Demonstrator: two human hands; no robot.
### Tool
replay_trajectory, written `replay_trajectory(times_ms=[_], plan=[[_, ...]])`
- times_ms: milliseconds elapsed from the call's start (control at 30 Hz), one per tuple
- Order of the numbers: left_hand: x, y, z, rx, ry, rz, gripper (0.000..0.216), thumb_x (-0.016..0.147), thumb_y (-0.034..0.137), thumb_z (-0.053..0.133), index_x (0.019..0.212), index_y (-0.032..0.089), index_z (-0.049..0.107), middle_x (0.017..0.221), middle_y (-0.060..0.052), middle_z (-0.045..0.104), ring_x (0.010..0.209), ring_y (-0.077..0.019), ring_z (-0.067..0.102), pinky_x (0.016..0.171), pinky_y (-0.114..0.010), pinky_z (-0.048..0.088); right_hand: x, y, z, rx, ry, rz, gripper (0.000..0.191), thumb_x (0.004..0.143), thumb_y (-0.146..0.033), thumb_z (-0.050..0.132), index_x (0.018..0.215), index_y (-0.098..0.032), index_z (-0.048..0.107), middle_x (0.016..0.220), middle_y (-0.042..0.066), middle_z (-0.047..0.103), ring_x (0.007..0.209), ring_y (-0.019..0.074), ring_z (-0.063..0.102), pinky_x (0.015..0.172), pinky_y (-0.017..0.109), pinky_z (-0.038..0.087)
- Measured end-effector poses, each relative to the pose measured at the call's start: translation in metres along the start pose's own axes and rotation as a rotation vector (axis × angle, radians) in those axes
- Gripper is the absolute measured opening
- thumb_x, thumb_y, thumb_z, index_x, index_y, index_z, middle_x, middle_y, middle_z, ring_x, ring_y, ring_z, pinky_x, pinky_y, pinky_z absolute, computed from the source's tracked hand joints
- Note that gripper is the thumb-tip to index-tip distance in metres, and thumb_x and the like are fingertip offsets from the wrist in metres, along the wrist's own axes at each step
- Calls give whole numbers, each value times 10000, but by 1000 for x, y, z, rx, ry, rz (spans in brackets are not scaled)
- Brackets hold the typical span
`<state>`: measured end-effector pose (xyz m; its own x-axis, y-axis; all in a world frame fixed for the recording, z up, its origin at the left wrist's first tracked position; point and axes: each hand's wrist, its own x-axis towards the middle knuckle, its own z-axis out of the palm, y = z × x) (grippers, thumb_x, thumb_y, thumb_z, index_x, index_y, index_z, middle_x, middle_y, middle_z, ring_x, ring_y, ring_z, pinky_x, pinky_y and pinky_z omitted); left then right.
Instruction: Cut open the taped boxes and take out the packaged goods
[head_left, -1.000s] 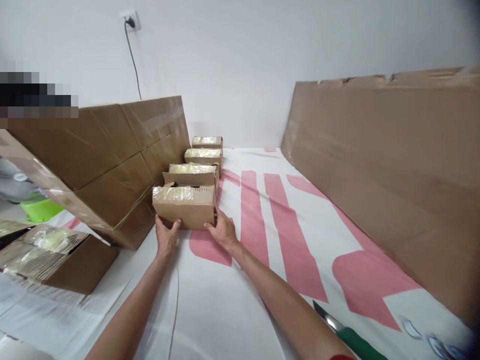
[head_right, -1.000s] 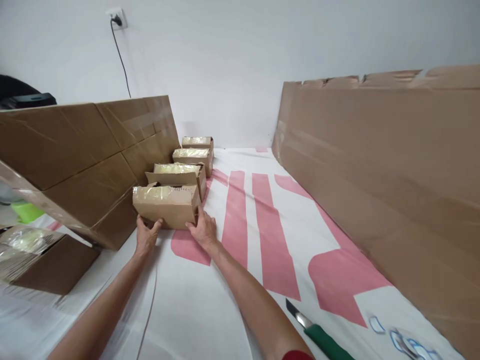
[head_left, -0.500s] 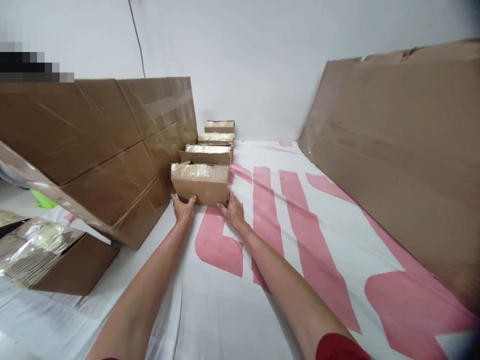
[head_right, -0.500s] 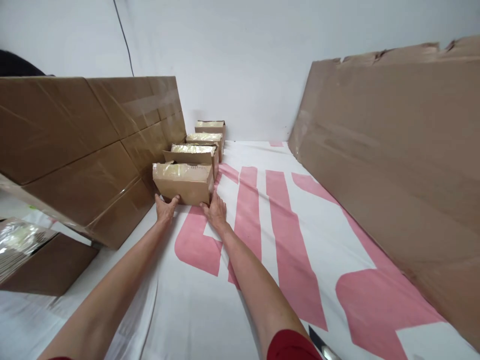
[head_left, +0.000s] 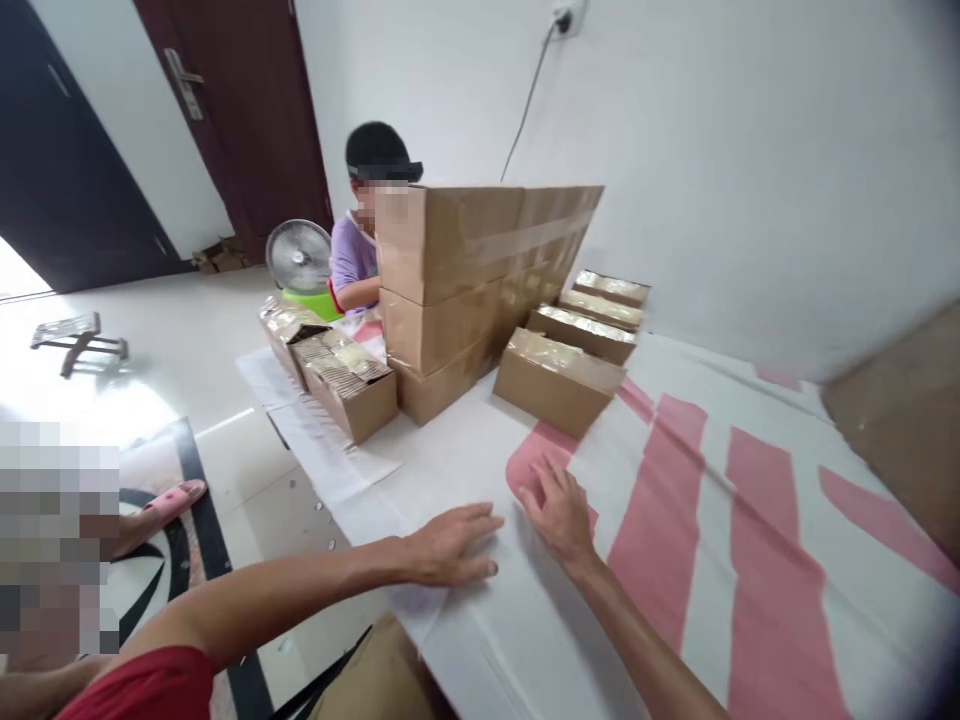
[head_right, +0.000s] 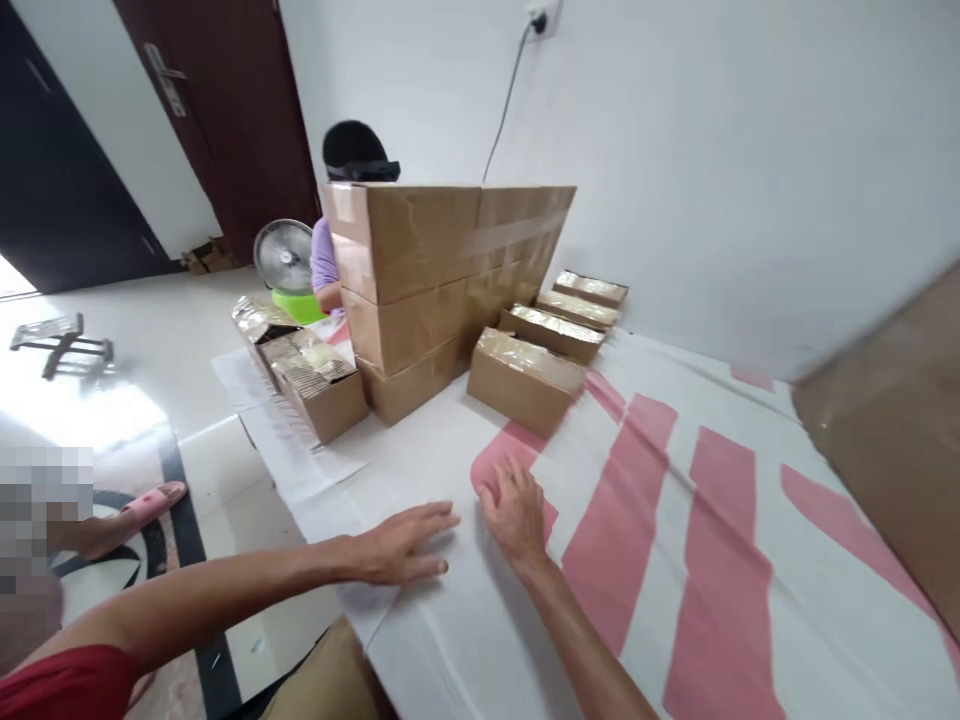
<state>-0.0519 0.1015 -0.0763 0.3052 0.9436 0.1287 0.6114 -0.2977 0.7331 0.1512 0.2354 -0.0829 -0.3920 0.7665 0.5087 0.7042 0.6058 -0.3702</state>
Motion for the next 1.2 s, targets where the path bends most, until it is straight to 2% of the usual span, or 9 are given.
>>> replay_trajectory(times_ms=[133,267,400,533,667,833,1000,1100,1200], plan=[[-47,-9,-25,184,99,-15,503,902,321,638,1385,186,607,1546,-185,522,1438,-347,491,1211,-522,400,29,-93,10,121,-36,-251,394,892,-316,592,1255,-192,679,1478,167,590,1300,326,586,1079,514,484],[-59,-22,-30,134,222,-93,516,884,301,655,1384,200,578,1460,-151,585,1380,-325,522,1187,-517,430,86,-198,20,135,-150,-405,668,871,-460,684,1450,-156,545,1583,203,473,1409,361,485,1151,526,408],[-59,-27,-20,80,329,-119,447,869,320,681,1302,231,616,1451,-136,586,1348,-328,546,1147,-519,479,148,-277,42,21,-338,-386,1051,785,-689,739,1583,-127,349,1652,264,324,1503,433,336,1184,559,319],[-60,-34,-12,108,392,-48,276,852,278,677,1115,197,684,1382,-162,622,1314,-335,573,1127,-504,502,189,-309,65,-114,-525,-264,1132,746,-724,739,1602,-129,297,1553,285,434,1435,475,411,1137,587,325],[-62,-41,-12,186,445,60,211,844,228,652,1045,168,682,1317,-180,656,1304,-344,582,1131,-525,494,193,-311,66,-177,-529,-268,948,772,-552,732,1549,-127,395,1441,258,538,1320,443,529,1084,547,382],[-74,-26,-11,303,389,394,243,821,172,605,1060,190,641,1204,-166,711,1226,-318,632,1014,-504,551,152,-296,24,-198,-549,-359,906,728,-480,743,1530,-186,440,1460,192,553,1263,405,550,1056,507,398],[-110,38,-7,291,244,751,321,833,210,606,1154,200,613,1114,-139,736,1212,-283,652,1028,-427,540,86,-223,-63,-150,-651,-404,919,715,-428,763,1541,-190,439,1515,171,519,1266,384,540,1067,484,395],[-125,77,-22,233,407,777,424,864,203,575,1288,197,578,1093,-141,726,1244,-293,631,1059,-471,528,37,-162,-128,-89,-756,-329,935,715,-350,772,1571,-220,420,1573,155,480,1351,387,504,1124,517,379],[-118,102,-39,206,626,617,499,851,116,591,1339,221,576,1180,-140,673,1273,-291,595,1060,-479,526,-16,-117,-186,-48,-802,-204,986,705,-282,788,1603,-243,381,1644,130,414,1477,380,405,1205,549,314]])
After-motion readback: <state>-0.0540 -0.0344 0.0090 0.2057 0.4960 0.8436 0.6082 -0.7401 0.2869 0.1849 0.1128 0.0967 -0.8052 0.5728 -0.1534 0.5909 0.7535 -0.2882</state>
